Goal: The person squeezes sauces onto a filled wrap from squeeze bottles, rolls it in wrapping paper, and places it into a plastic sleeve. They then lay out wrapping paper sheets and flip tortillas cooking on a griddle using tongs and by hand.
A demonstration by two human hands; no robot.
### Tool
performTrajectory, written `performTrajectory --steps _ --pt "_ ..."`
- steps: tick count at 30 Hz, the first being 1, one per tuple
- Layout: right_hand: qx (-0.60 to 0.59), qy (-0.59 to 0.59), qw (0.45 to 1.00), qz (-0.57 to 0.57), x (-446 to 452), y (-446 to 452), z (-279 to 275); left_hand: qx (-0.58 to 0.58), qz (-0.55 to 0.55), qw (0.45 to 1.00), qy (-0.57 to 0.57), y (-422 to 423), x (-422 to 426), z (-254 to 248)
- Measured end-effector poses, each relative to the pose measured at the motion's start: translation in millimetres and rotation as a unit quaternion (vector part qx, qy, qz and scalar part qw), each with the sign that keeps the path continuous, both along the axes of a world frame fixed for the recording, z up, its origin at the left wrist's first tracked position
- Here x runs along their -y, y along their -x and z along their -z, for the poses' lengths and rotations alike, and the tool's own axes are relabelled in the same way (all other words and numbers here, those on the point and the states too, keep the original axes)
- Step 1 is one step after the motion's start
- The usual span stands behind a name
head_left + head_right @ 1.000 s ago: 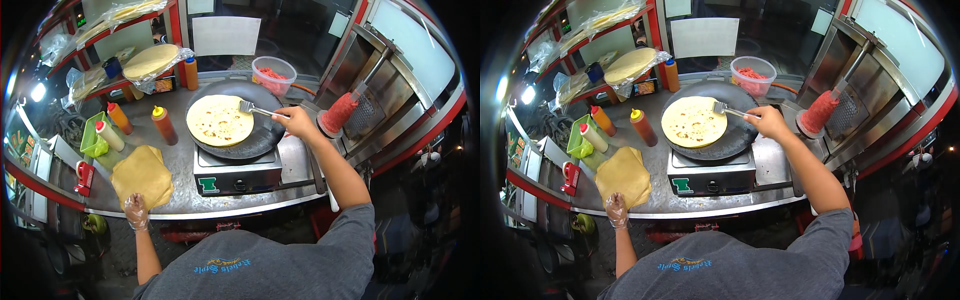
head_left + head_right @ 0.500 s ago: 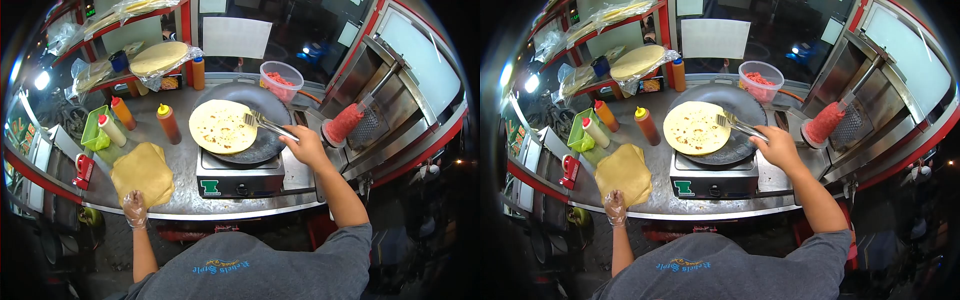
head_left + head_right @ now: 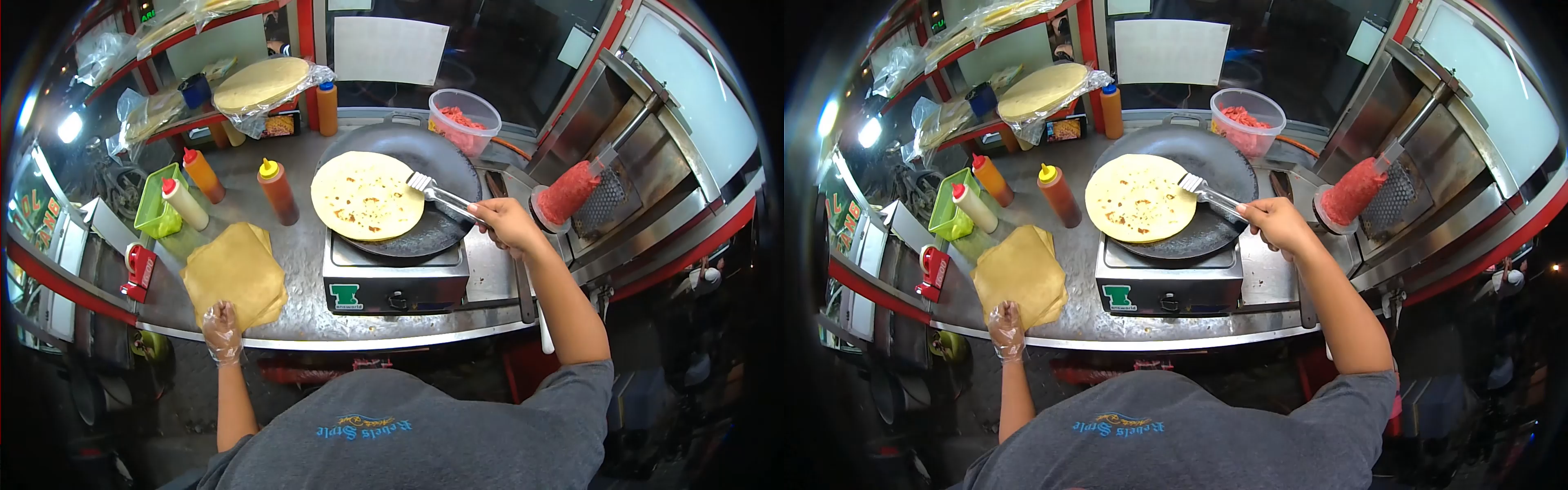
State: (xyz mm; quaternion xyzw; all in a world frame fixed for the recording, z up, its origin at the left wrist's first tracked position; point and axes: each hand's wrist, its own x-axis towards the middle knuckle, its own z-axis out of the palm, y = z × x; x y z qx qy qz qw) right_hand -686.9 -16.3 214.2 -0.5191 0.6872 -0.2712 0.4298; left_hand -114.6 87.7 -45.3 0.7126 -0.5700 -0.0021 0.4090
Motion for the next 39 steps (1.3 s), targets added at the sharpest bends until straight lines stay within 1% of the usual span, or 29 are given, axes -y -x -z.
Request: performTrajectory --steps 2,5,7,9,10,12,15,16,18,20,21,22,23,25,26,28,29,31,32,33,35,36,37,38,39 --pt "0.002 0.008 1.0 -0.019 15 -3 3 -0.027 0.004 0.999 0.037 -6 4 17" --pt "-0.086 0.161 0.982 -0.055 40 -14 35 -0.047 0.01 0.997 0.059 -3 4 18" --pt "-0.197 0.22 0.95 -0.097 28 -37 14 -0.035 0.008 0.998 0.055 -1 3 10" --pt "-0.197 0.313 0.914 -0.168 21 -48 -6 -0.011 0.001 0.999 0.043 0 1 8" --pt "-0.203 0.323 0.907 -0.179 15 -51 -21 -0.028 -0.009 0.998 0.046 -4 3 17" --pt "-0.115 0.346 0.916 -0.166 16 -50 -44 -0.012 -0.005 0.999 0.034 0 1 6" --pt "0.02 0.36 0.925 -0.121 41 -39 -55 -0.009 -0.004 1.0 0.016 4 -2 -5" --pt "0.022 0.309 0.946 -0.093 49 -32 -63 -0.011 -0.004 1.0 0.012 5 -2 -7" --pt "0.006 0.24 0.97 -0.046 66 -24 -77 -0.018 -0.007 1.0 0.015 4 -1 -2" --pt "-0.029 0.205 0.978 -0.011 92 -6 -60 -0.027 -0.009 0.999 0.015 4 -1 1" --pt "-0.134 0.227 0.964 -0.024 99 10 -42 -0.032 -0.011 0.999 0.014 4 -1 2" --pt "-0.237 0.248 0.939 -0.037 108 30 -20 -0.036 -0.013 0.999 0.014 3 0 2" --pt "-0.336 0.268 0.902 -0.049 113 44 -12 -0.027 -0.011 0.999 0.014 0 -1 4" --pt "-0.42 0.325 0.847 -0.026 90 57 -15 -0.012 -0.012 1.0 0.02 -3 2 10" --pt "-0.462 0.352 0.814 -0.016 80 62 -20 -0.017 -0.009 1.0 0.022 -1 4 4" --pt "-0.27 0.275 0.923 -0.002 67 76 -37 -0.027 -0.003 0.999 0.017 7 -2 -10" --pt "-0.167 0.226 0.96 0.008 60 79 -43 -0.024 -0.007 1.0 0.017 6 -2 -6" --pt "-0.141 0.077 0.987 0.028 45 73 -64 -0.014 -0.008 1.0 0.014 2 0 1" --pt "-0.125 0.002 0.991 0.04 42 69 -69 -0.017 -0.014 1.0 0.006 5 0 -3" --pt "-0.112 -0.012 0.993 0.035 44 64 -65 -0.034 -0.014 0.999 0.007 5 0 0" --pt "-0.086 -0.037 0.995 0.027 57 45 -40 -0.069 -0.013 0.998 0.011 1 2 11" --pt "-0.077 0.03 0.996 0.017 65 38 -22 -0.015 -0.006 1.0 0.026 -2 2 13" --pt "-0.067 0.101 0.993 0.004 74 31 -8 -0.013 0.0 1.0 0.016 0 1 14" --pt "-0.015 0.176 0.984 0.012 77 26 -5 -0.008 0.003 1.0 0.011 -3 0 14" --pt "-0.022 0.18 0.983 0.016 72 23 -17 -0.002 0.005 1.0 0.007 -7 1 12"
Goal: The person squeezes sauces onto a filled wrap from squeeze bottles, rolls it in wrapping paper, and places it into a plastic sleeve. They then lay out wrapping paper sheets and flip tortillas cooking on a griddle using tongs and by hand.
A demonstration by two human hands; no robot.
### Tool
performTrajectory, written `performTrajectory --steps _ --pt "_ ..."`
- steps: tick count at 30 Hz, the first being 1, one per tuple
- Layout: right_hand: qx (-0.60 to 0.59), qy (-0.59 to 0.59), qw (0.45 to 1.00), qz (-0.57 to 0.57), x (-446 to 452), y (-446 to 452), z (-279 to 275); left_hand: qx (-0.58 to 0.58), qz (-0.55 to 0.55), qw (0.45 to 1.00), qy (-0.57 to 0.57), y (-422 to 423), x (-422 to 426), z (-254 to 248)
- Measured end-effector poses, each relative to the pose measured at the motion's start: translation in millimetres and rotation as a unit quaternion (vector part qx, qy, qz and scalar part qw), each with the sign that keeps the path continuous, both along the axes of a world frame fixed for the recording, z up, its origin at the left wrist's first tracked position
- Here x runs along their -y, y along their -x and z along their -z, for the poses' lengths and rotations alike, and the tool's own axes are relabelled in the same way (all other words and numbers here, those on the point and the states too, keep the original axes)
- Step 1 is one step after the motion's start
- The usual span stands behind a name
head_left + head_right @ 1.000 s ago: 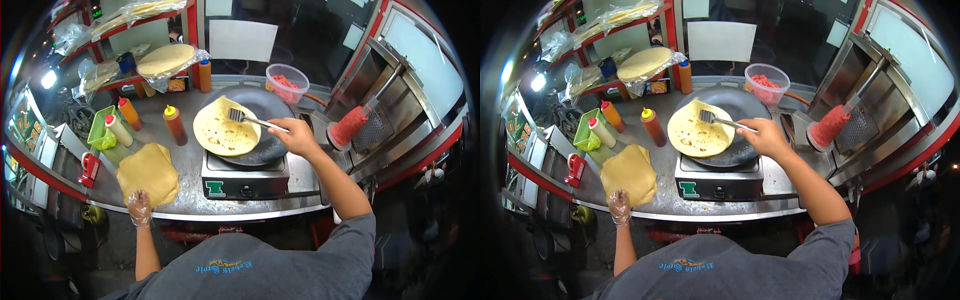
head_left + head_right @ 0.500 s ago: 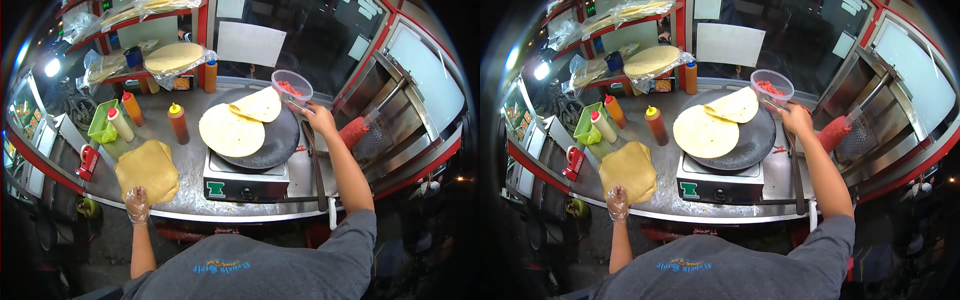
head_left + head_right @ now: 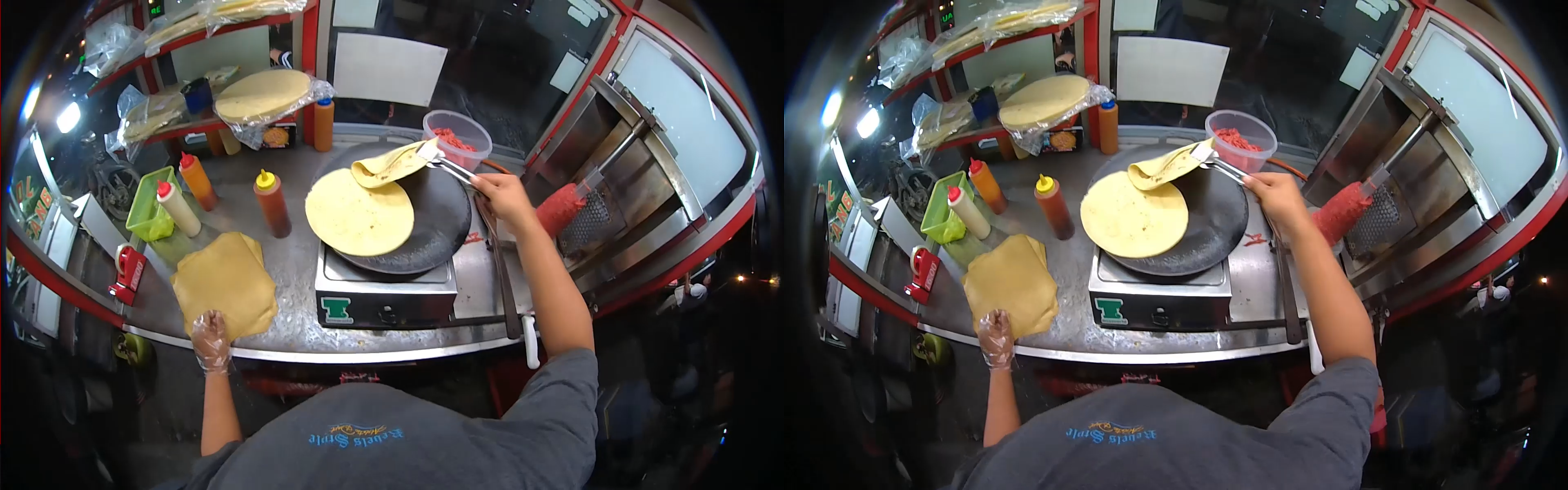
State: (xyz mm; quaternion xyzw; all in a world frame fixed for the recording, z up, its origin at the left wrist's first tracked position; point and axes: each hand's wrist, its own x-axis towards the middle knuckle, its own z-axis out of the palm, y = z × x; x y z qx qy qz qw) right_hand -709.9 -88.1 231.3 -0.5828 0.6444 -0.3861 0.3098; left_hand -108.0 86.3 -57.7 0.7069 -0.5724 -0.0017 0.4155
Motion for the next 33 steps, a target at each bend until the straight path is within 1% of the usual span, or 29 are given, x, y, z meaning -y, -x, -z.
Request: performTrajectory --steps 1,2,3,4,6,7,9,11,12,13,14,15,16,17,18,20,21,24,26,27,28,30,33 --pt "-0.006 0.003 1.0 0.003 -11 3 -18 -0.034 -0.008 0.999 0.001 2 -1 1" --pt "-0.013 0.003 1.0 0.006 -17 12 -29 -0.024 -0.006 1.0 0.014 1 1 0" --pt "-0.024 -0.044 0.999 0.003 -9 41 -21 -0.015 -0.005 1.0 0.026 1 1 -1" --pt "-0.068 -0.104 0.992 0.023 -17 44 -32 -0.008 -0.004 0.999 0.037 2 1 0" --pt "-0.007 -0.192 0.978 0.085 -15 42 -34 0.006 -0.013 0.999 0.031 4 2 -3" --pt "-0.022 -0.167 0.983 0.076 -9 40 -25 0.015 -0.016 1.0 0.022 5 1 -4" --pt "-0.048 -0.119 0.99 0.057 18 34 11 0.043 -0.011 0.999 0.02 4 0 -4" --pt "-0.081 -0.029 0.996 0.022 61 32 46 0.021 -0.007 1.0 0.021 4 -1 -3" --pt "-0.097 0.019 0.995 0.004 68 25 51 0.01 -0.006 1.0 0.023 5 -1 -5" --pt "-0.21 0.081 0.974 0.03 67 27 51 0.024 -0.005 0.999 0.02 5 -1 -7" --pt "-0.318 0.145 0.935 0.056 56 19 39 0.013 -0.004 1.0 0.022 5 -2 -7" --pt "-0.418 0.206 0.881 0.081 43 8 25 0.002 -0.003 1.0 0.025 4 -2 -5" --pt "-0.444 0.231 0.863 0.066 26 10 12 -0.009 -0.004 1.0 0.027 3 -1 -2" --pt "-0.44 0.263 0.858 0.047 7 9 -1 -0.02 -0.002 0.999 0.036 2 -1 1" --pt "-0.472 0.256 0.843 0.013 -14 7 -20 -0.012 -0.007 0.999 0.036 2 -2 -1" --pt "-0.512 0.284 0.809 -0.051 -59 -2 -53 0.005 -0.016 0.999 0.031 7 -2 -11" --pt "-0.535 0.319 0.777 -0.09 -77 -4 -62 -0.003 -0.022 0.999 0.025 9 -2 -13" --pt "-0.614 0.248 0.718 -0.215 -106 -13 -62 0.004 -0.022 1.0 0.007 12 -2 -21" --pt "-0.575 0.298 0.725 -0.233 -109 -37 -28 0.002 -0.021 1.0 0.004 11 -1 -20" --pt "-0.553 0.341 0.726 -0.224 -107 -52 -10 0.004 -0.023 1.0 0.005 11 -1 -19" --pt "-0.538 0.345 0.738 -0.216 -103 -61 9 0.006 -0.024 1.0 0.007 11 -2 -17" --pt "-0.506 0.332 0.765 -0.222 -97 -85 24 -0.004 -0.015 1.0 0.012 11 -4 -13" --pt "-0.363 0.316 0.861 -0.164 -82 -87 2 0.005 -0.013 1.0 0.015 8 -1 -13"
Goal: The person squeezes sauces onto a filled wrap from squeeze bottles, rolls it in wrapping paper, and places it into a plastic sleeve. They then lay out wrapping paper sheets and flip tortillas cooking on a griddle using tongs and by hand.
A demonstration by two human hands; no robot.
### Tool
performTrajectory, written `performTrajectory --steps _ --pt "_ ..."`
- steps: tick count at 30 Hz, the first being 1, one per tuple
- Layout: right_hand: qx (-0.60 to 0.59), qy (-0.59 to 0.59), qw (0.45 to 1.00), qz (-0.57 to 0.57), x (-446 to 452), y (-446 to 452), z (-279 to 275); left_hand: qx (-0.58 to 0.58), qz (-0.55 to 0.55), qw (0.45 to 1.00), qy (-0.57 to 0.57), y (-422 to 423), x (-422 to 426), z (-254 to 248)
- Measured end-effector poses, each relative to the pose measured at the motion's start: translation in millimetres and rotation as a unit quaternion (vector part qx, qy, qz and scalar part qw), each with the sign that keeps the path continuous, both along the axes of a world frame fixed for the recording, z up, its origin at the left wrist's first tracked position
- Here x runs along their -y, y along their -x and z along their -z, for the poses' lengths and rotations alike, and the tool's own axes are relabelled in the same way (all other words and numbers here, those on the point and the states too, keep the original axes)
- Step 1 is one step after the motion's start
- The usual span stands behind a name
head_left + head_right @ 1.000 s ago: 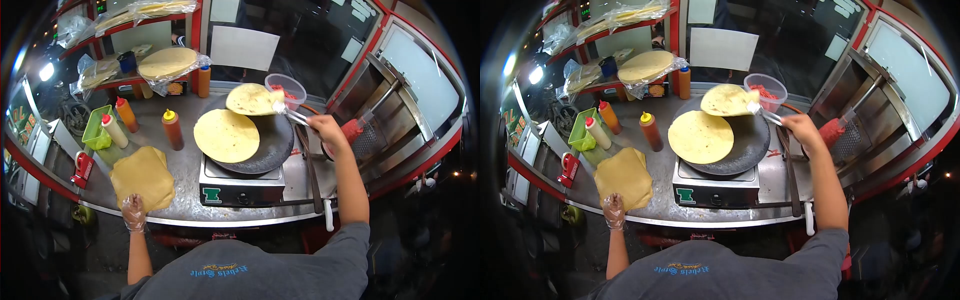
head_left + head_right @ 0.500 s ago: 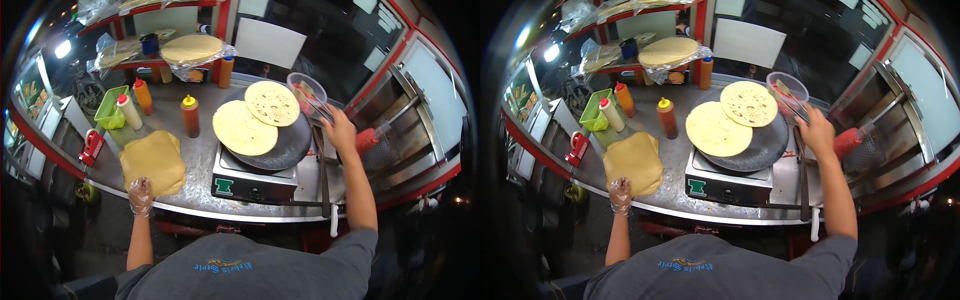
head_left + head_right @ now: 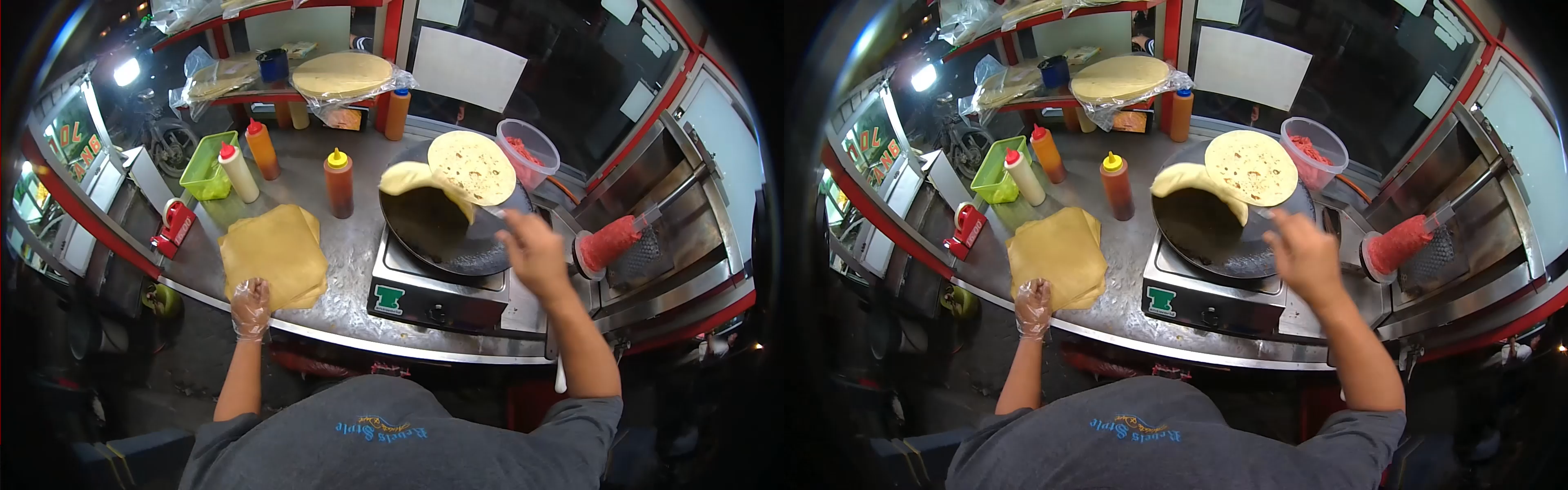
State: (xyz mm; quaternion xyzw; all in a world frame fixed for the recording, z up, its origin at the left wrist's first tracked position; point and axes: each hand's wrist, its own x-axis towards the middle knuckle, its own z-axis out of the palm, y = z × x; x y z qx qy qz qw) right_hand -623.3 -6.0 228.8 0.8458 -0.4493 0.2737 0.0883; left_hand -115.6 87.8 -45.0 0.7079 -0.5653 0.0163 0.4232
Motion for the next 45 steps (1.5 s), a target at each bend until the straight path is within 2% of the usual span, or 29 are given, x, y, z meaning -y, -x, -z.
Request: performTrajectory --steps 3,4,5,7,9,10,11,13,15,17,18,19,21,24,25,28,31,32,36,39,41,42,45 --pt "0.206 -0.07 0.975 0.05 23 32 -41 0.0 0.002 1.0 0.003 0 0 0" --pt "0.252 -0.194 0.946 0.062 22 37 -65 0.003 0.0 1.0 0.004 0 0 1" --pt "0.259 -0.323 0.892 0.18 14 36 -93 0.007 -0.002 1.0 0.005 0 -1 2" --pt "0.207 -0.315 0.895 0.237 19 44 -93 0.01 -0.005 1.0 -0.005 -1 -2 1" --pt "0.153 -0.175 0.959 0.163 32 65 -43 0.014 -0.006 1.0 0.014 -1 1 3" --pt "0.075 -0.099 0.977 0.176 28 67 -16 0.013 -0.006 1.0 0.005 0 0 4" --pt "0.091 -0.152 0.968 0.177 8 46 -15 0.01 -0.005 1.0 -0.002 -2 0 4" --pt "-0.025 -0.14 0.983 0.117 -10 44 15 0.008 0.0 1.0 -0.004 -1 1 3" --pt "0.008 -0.296 0.945 0.136 -34 26 -6 0.013 0.008 1.0 0.005 -1 1 0" --pt "0.132 -0.254 0.954 0.086 -28 71 8 -0.018 0.01 1.0 0.004 3 1 -4" --pt "0.232 -0.353 0.895 0.145 -27 84 -10 -0.019 0.015 1.0 0.004 3 1 -4" --pt "0.343 -0.387 0.833 0.196 -27 89 -28 -0.019 0.019 1.0 0.003 2 -1 -5" --pt "0.361 -0.447 0.789 0.216 -15 118 -38 -0.015 0.021 1.0 0.003 2 0 -4" --pt "0.348 -0.574 0.715 0.195 -6 111 -31 -0.007 0.013 1.0 -0.008 0 -1 -3" --pt "0.35 -0.578 0.708 0.204 -5 100 -22 -0.006 0.008 1.0 -0.011 0 0 -2" --pt "0.289 -0.517 0.784 0.183 -17 72 -13 -0.012 0.007 1.0 -0.008 2 -2 -3" --pt "0.327 -0.526 0.773 0.138 -34 85 -40 -0.012 0.003 1.0 -0.009 3 0 -6" --pt "0.307 -0.546 0.762 0.166 -35 101 -45 -0.013 0.002 1.0 -0.004 3 0 -6" --pt "0.202 -0.317 0.877 0.3 -26 125 -25 0.011 -0.008 1.0 -0.001 1 1 -2" --pt "0.176 -0.229 0.946 0.148 -30 102 20 0.008 -0.013 1.0 -0.024 2 0 -2" --pt "0.035 -0.241 0.962 0.124 -47 66 8 0.025 -0.008 1.0 -0.001 0 0 1" --pt "0.075 -0.138 0.982 0.101 -48 65 19 0.033 -0.004 0.999 0.013 0 2 2" --pt "0.199 -0.16 0.956 0.141 -51 53 0 0.007 -0.004 1.0 -0.02 0 1 1"
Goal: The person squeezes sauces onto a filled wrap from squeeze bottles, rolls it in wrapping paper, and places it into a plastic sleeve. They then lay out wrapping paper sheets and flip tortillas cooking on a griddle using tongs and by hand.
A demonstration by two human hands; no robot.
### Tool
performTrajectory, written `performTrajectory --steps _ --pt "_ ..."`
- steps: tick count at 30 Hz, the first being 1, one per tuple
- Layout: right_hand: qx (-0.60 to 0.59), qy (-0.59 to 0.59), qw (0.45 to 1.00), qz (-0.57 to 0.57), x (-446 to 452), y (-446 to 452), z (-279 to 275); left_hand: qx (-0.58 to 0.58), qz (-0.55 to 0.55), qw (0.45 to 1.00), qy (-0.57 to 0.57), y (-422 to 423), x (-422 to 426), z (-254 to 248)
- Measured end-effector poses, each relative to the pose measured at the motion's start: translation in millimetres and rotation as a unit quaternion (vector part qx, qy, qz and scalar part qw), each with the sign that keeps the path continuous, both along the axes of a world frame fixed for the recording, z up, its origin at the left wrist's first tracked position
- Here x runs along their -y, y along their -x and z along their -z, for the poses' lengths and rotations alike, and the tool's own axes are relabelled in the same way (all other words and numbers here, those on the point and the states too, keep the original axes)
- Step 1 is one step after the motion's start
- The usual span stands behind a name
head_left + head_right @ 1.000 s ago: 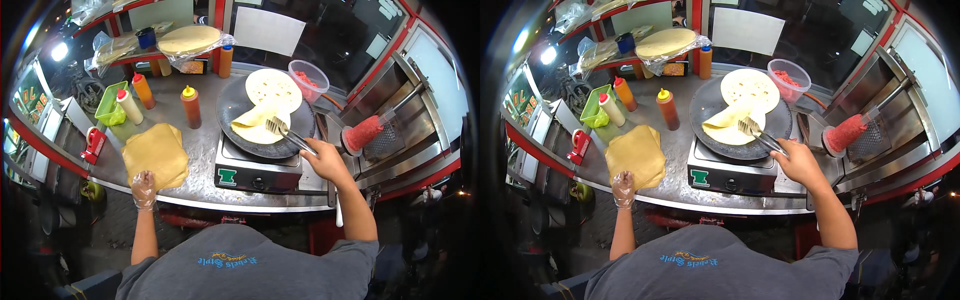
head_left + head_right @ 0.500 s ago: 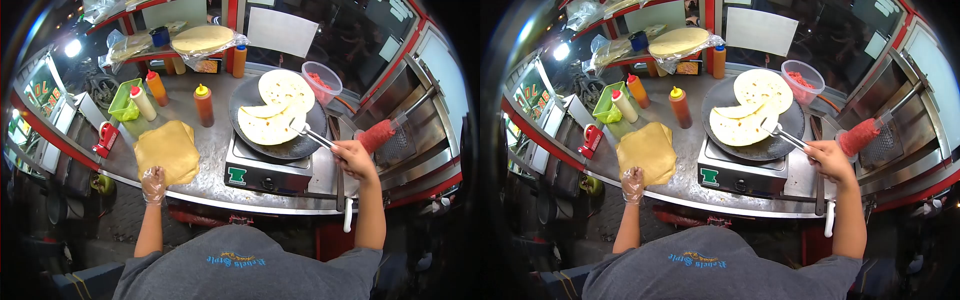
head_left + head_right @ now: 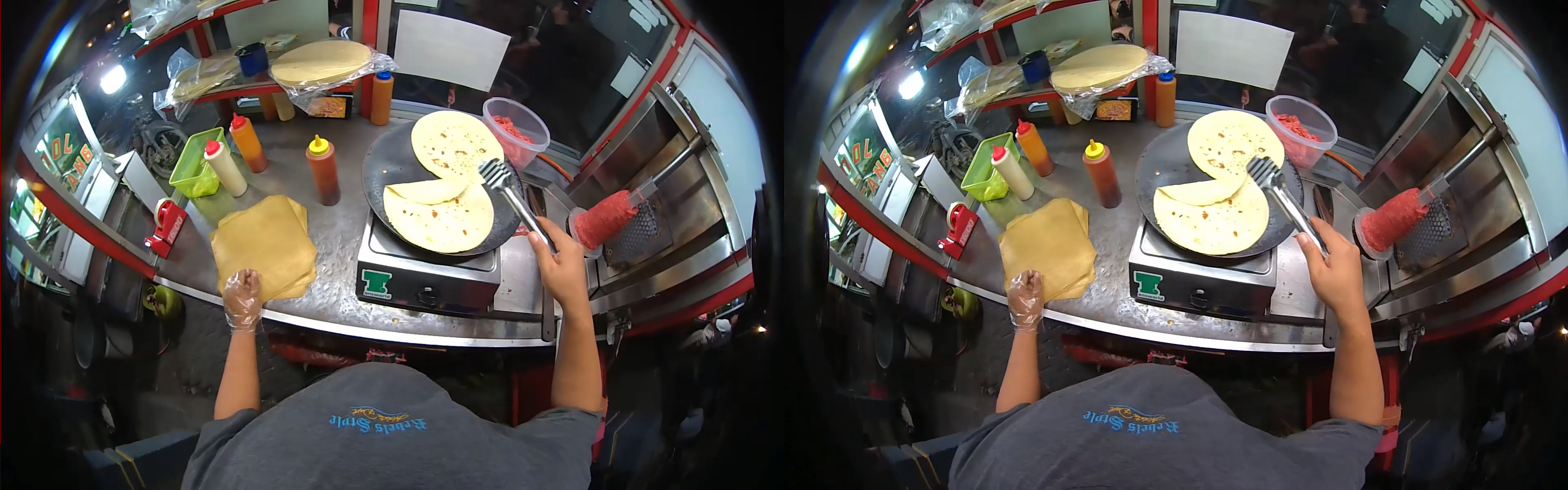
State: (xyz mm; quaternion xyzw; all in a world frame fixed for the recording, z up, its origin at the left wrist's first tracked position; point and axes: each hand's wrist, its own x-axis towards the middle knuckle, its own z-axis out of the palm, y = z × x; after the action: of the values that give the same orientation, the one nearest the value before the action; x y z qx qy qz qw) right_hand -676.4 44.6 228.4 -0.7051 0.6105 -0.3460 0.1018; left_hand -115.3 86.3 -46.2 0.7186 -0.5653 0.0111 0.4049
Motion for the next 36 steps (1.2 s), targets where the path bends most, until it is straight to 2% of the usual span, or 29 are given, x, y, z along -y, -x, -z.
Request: performTrajectory --steps 1,4,5,8,10,12,13,14,15,16,17,18,19,20,22,25,28,29,31,35,36 --pt "-0.02 0.007 1.0 -0.01 1 1 3 -0.002 0.006 1.0 0.006 1 -1 0" --pt "0.008 -0.181 0.982 0.05 14 -3 9 0.02 0.015 1.0 0.008 -4 0 3" --pt "0.086 -0.277 0.957 0.025 19 -5 5 0.014 0.016 1.0 0.013 -4 1 2" --pt "0.274 -0.309 0.909 -0.049 44 -3 22 -0.004 0.018 1.0 0.015 0 -2 1" --pt "0.391 -0.26 0.877 -0.1 56 -13 20 -0.011 0.017 1.0 0.006 0 -1 1" --pt "0.337 -0.182 0.921 -0.065 63 -12 14 0.011 0.022 1.0 0.019 0 0 2" --pt "0.23 -0.081 0.967 -0.069 62 -11 17 0.022 0.023 0.999 0.026 -2 -1 2" --pt "0.117 0.023 0.99 -0.071 60 -7 25 0.012 0.022 0.999 0.027 -4 0 4" --pt "0.0 0.126 0.989 -0.071 54 -6 27 0.001 0.021 0.999 0.029 -5 -1 7" --pt "-0.062 0.046 0.995 -0.055 38 -1 24 -0.011 0.018 0.999 0.032 -5 0 11" --pt "-0.132 -0.006 0.988 -0.085 23 2 23 -0.007 0.017 1.0 0.023 -3 -1 6" --pt "-0.154 -0.069 0.98 -0.101 4 -3 17 -0.004 0.014 1.0 0.02 -3 -2 2" --pt "-0.144 -0.053 0.983 -0.104 -6 -3 20 -0.001 0.012 1.0 0.018 -3 -2 1" --pt "-0.148 -0.127 0.978 -0.072 -17 -11 2 0.002 0.008 1.0 0.015 -2 0 2" --pt "-0.064 -0.08 0.987 -0.121 -17 3 5 -0.012 0.009 1.0 0.016 -2 2 7" --pt "-0.003 -0.069 0.996 -0.059 6 9 13 0.006 0.005 1.0 0.002 -1 -1 2" --pt "-0.071 -0.062 0.993 -0.074 12 23 26 0.032 0.01 0.999 0.016 -6 1 9" --pt "-0.031 -0.021 0.997 -0.068 11 33 35 0.039 0.003 0.999 0.008 -8 1 10" --pt "0.117 -0.06 0.986 0.098 -1 41 32 0.04 -0.005 0.999 0.012 -4 0 5" --pt "-0.006 -0.076 0.961 0.267 -25 104 116 0.012 0.002 0.999 -0.032 -4 -2 -2" --pt "-0.025 -0.015 0.971 0.238 -34 104 145 0.026 0.007 0.999 -0.025 -8 -1 8"
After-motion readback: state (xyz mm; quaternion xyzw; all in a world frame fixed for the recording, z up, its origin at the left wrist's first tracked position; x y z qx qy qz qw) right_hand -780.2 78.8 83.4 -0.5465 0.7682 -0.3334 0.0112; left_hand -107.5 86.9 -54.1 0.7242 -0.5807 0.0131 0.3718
